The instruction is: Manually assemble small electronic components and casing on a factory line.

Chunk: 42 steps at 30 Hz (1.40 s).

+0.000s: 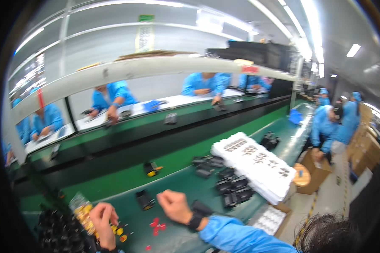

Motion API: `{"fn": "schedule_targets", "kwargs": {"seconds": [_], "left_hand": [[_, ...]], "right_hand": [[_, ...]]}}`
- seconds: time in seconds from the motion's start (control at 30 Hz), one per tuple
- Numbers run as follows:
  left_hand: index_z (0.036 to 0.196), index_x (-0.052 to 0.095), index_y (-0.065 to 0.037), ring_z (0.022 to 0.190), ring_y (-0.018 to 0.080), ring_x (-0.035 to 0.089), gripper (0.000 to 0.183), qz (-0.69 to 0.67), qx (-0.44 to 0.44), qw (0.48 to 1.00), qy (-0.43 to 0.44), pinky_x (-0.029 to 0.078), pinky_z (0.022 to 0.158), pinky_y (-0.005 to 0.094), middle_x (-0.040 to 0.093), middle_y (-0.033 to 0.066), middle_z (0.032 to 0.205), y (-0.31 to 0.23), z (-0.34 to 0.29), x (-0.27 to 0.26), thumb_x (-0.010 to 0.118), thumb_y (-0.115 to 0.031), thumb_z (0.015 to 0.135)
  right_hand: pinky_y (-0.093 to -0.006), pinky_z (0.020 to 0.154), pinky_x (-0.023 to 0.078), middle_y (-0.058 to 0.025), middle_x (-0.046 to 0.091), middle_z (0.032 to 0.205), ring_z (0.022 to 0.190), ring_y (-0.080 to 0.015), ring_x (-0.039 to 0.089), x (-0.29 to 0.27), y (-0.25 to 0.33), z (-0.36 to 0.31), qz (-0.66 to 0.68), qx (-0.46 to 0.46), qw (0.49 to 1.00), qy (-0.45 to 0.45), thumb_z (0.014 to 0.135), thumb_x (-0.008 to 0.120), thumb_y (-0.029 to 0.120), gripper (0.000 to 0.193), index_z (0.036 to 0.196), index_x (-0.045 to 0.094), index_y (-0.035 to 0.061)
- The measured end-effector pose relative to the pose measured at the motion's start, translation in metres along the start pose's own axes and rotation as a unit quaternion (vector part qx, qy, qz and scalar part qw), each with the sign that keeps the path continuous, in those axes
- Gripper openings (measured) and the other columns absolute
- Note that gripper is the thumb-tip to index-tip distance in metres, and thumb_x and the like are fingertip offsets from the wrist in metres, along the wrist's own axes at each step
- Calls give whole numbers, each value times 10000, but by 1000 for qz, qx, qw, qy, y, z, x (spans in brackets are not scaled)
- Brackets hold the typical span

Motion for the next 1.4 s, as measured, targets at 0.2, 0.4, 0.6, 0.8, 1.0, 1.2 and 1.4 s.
{"fn": "schedule_targets", "kwargs": {"seconds": [0.2, 0.4, 0.6, 0.8, 1.0, 1.2, 1.4], "left_hand": [[931, 593, 32, 591, 113, 554, 128, 259, 57, 961, 80, 463, 568, 267, 584, 73, 686, 31, -21, 57, 626, -15, 817], [1171, 522, -8, 1195, 395, 492, 457, 399, 208, 878, 163, 434, 969, 449, 457, 256, 1311, 35, -28, 84, 698, -49, 751], [1016, 550, -2, 1125, 416, 509, 312, 380, 280, 855, 213, 454, 902, 466, 530, 225, 1195, 46, -21, 90, 691, -40, 741], [889, 605, -37, 901, 308, 550, 256, 398, 316, 837, 204, 422, 775, 411, 568, 114, 916, 14, -24, 76, 761, -114, 702], [916, 636, -58, 956, 296, 536, 310, 440, 228, 834, 243, 404, 815, 414, 582, 109, 902, 27, -15, 58, 787, -222, 701], [896, 592, -47, 841, 337, 609, 255, 463, 208, 812, 288, 455, 762, 442, 641, 141, 802, 38, -17, 64, 700, -269, 831], [898, 527, -28, 694, 386, 619, 207, 493, 211, 789, 301, 473, 661, 480, 621, 176, 699, 52, -21, 72, 617, -214, 894]], "right_hand": [[-315, 480, 342, -79, 447, 576, 487, -155, 406, -32, 30, -18, -7, 35, 999, -24, 938, 627, 116, 248, 729, 542, 14], [-297, 498, 396, -75, 533, 611, 520, -136, 482, -134, 66, -23, -131, 33, 991, 11, 868, 667, 97, 182, 731, 582, 12], [-499, 723, 534, -224, 686, 888, 833, -394, 670, -340, -100, 62, -593, 163, 788, -31, 775, 655, 190, 189, 852, 669, 18], [-445, 859, 545, -255, 696, 1000, 955, -368, 685, -408, -163, 72, -611, 305, 714, 154, 727, 715, 309, 417, 988, 709, -16], [-367, 539, 524, -170, 671, 651, 584, -263, 662, -439, -142, 64, -469, 336, 816, 42, 606, 846, 255, 362, 715, 706, -61], [-325, 345, 354, -99, 542, 500, 359, -173, 493, -403, -102, 81, -217, 390, 895, -28, 702, 709, 10, 167, 596, 611, -74], [-282, 384, 458, -42, 577, 612, 408, -141, 529, -255, -21, 76, 105, 269, 957, -42, 807, 680, 13, 88, 751, 613, -2]]}}
Point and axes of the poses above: each hand's wrist, its own z-axis towards the middle knuckle, its own x-axis out of the palm, y = z × x, the point moved 3 cm from there along z, towards the middle knuckle
